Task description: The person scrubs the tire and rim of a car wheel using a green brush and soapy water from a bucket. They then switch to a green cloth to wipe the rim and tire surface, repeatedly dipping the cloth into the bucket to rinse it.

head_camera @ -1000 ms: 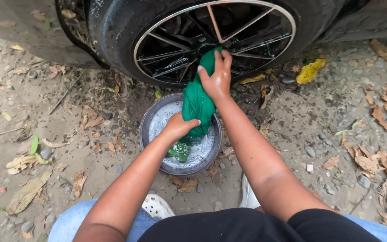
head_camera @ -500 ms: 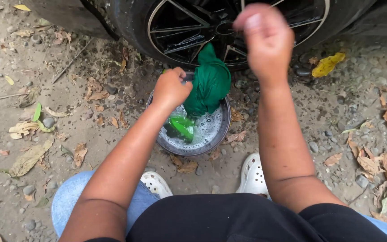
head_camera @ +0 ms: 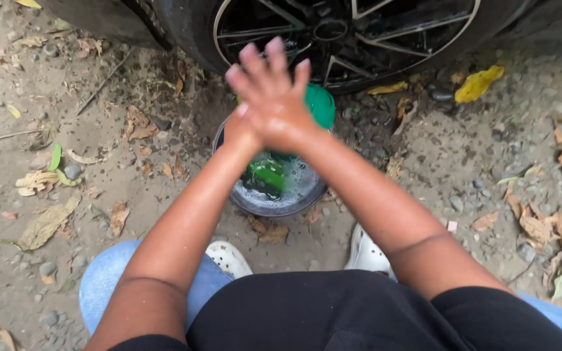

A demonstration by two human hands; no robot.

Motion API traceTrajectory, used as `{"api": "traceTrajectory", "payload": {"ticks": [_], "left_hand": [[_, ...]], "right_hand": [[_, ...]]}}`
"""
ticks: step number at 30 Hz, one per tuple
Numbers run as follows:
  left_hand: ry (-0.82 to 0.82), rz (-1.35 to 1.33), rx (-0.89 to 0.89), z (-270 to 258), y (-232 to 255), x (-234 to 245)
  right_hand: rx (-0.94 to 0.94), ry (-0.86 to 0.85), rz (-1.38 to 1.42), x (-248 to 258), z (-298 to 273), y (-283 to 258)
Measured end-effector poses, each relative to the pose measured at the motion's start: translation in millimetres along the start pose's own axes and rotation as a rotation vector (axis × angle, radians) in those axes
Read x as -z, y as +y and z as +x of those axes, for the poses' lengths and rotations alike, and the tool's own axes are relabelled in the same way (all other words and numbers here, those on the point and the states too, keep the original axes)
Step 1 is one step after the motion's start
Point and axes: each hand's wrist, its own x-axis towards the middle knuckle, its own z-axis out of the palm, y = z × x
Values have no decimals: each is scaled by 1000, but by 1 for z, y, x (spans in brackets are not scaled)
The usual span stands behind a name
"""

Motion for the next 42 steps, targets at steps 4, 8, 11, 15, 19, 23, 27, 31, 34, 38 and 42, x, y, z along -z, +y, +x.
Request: {"api": "traceTrajectory", "payload": {"ticks": [4, 8, 11, 15, 19, 23, 27, 31, 34, 38, 42], "left_hand": [[-232, 814, -55, 10, 11, 5], [-214, 851, -178, 14, -3, 4], [-411, 717, 139, 6, 12, -1], [-584, 369, 478, -5, 53, -4], [-578, 306, 484, -7, 18, -20], [-588, 157, 397, -17, 8, -33], [-708, 7, 198, -21, 2, -40], [-843, -56, 221, -12, 1, -33], [-1109, 116, 239, 8, 18, -3], [-1419, 555, 267, 4, 10, 12], [-1630, 910, 277, -13, -30, 11]], "right_hand": [[-173, 371, -139, 4, -8, 110], [-785, -56, -69, -41, -49, 220], [-1197, -431, 245, -64, -76, 216], [-1228, -111, 1590, -104, -73, 189], [-1256, -19, 1739, -77, -73, 153], [-1209, 199, 2010, -96, -94, 182], [-995, 167, 2221, -100, -100, 184], [-810, 237, 1621, -80, -79, 186], [-646, 267, 1307, -21, -48, 142], [-426, 119, 1159, 0, -22, 57], [-533, -40, 1046, -60, -30, 39]]}}
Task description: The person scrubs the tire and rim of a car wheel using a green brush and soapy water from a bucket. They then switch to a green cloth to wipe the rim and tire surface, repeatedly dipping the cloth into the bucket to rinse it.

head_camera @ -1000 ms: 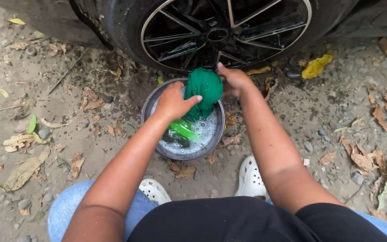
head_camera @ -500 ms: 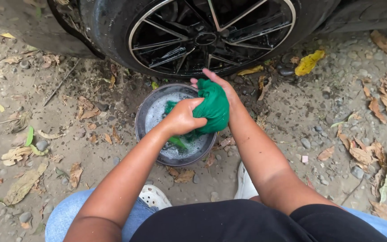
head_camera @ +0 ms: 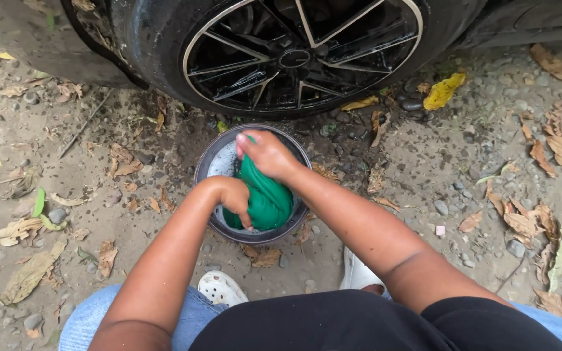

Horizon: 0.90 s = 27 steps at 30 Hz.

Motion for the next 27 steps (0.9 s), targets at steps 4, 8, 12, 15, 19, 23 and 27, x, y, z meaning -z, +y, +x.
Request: {"api": "traceTrajectory", "payload": {"ticks": [4, 8, 12, 15, 19, 23, 27], "left_hand": [[-32, -87, 0, 13, -6, -16], [39, -260, -63, -16, 0, 7], [212, -775, -223, -26, -24, 3], [353, -1165, -314, -54, -8, 20], [451, -1273, -169, -92, 34, 35], [442, -937, -30, -94, 68, 43], [617, -875, 20, -41, 71, 38]], "right_hand": [[-177, 84, 245, -17, -14, 27], [4, 57, -154, 25, -18, -17], [118, -244, -524, 93, -36, -117], [76, -160, -783, 144, -30, -109], [110, -7, -1046, 219, -45, -116], [177, 74, -1074, 275, -68, -138], [578, 307, -1248, 299, -62, -115]]}}
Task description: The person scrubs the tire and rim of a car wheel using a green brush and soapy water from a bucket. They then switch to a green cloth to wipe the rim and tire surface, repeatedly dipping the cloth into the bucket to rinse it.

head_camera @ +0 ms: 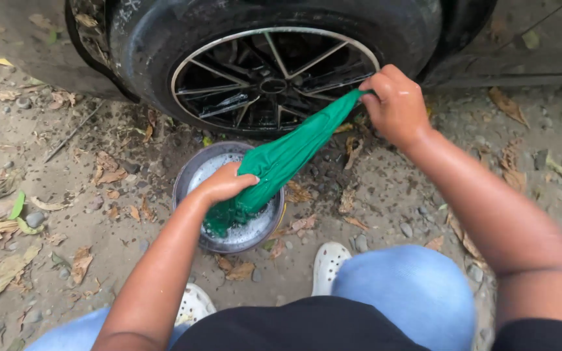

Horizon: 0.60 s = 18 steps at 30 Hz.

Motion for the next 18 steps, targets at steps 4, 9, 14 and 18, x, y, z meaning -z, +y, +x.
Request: {"api": "traceTrajectory", "payload": {"ticks": [4, 9, 14, 18], "left_hand": [[119, -94, -23, 5, 27, -16], [279, -168, 40, 3, 58, -27], [424, -133, 147, 18, 55, -46], [479, -274, 82, 27, 42, -53]], "right_hand": [[10, 490, -106, 19, 54, -36], [42, 656, -199, -6, 74, -26], [-38, 585, -227, -29, 29, 10], [-66, 604, -231, -63, 40, 20]]}}
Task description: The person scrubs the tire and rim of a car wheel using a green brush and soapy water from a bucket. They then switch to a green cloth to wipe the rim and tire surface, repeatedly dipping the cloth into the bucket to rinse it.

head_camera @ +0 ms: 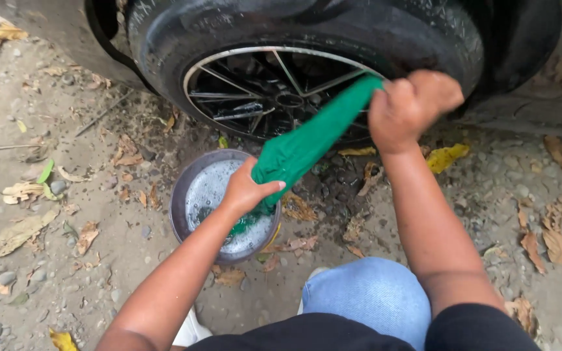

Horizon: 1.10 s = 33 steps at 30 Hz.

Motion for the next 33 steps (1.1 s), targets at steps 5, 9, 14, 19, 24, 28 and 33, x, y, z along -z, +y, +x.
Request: {"api": "traceTrajectory", "payload": {"ticks": [5, 9, 14, 19, 24, 28, 33], "left_hand": [[-7, -98, -6, 1, -8, -4], [37, -4, 18, 6, 7, 0], [31, -82, 71, -2, 4, -2], [4, 45, 64, -8, 8, 1], [-8, -79, 52, -5, 3, 0], [13, -102, 74, -1, -8, 0], [13, -66, 48, -5, 0, 2]], "right_hand": [[132, 81, -93, 24, 23, -8], [112, 46, -33, 24, 30, -9], [207, 98, -50, 9, 40, -15], [134, 32, 93, 20, 11, 12], [193, 139, 99, 35, 57, -27], [306, 121, -22, -28, 32, -18], [188, 69, 101, 28, 58, -36]]}}
